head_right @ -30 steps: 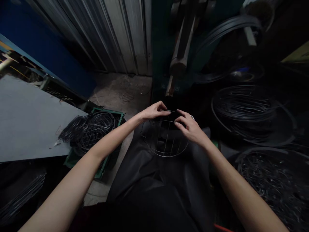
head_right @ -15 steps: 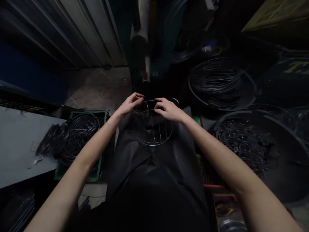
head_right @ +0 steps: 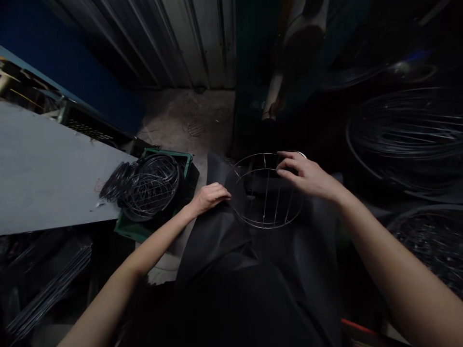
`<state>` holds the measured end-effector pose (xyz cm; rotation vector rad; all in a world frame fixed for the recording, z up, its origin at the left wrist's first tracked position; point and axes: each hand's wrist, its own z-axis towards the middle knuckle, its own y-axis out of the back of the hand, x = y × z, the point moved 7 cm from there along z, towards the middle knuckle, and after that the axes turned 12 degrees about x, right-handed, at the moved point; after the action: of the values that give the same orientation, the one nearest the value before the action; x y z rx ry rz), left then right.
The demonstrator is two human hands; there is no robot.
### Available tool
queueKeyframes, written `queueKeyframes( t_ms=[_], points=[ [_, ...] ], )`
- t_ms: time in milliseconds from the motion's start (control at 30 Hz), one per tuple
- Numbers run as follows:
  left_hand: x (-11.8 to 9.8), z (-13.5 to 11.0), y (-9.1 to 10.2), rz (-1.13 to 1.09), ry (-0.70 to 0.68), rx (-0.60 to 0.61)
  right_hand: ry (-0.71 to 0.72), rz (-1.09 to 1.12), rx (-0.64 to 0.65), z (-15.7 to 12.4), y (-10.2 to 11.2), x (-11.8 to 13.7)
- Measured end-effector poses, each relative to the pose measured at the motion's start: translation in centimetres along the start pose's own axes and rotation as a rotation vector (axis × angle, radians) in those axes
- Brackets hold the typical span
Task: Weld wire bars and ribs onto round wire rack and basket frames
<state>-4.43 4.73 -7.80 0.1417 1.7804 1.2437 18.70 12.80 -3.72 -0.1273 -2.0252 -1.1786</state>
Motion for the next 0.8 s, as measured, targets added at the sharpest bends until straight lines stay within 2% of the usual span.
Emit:
queueKeyframes(
  t_ms=[233, 500, 800],
  points=[
    [0.1, -0.1, -0.1, 0.076, -0.019, 0.005, -0.017, -0.007, 0.013, -0.6, 0.1, -0.1],
    [0.1, 0.4, -0.7, 0.048, 0.039, 0.025, 0.007, -0.011, 0.049, -1.0, -0.1, -0.9],
    [0.1, -0.1, -0.9, 0.022, -0.022, -0.027, 0.018, -0.017, 0.090, -1.4, 0.1, -0.7]
  ],
)
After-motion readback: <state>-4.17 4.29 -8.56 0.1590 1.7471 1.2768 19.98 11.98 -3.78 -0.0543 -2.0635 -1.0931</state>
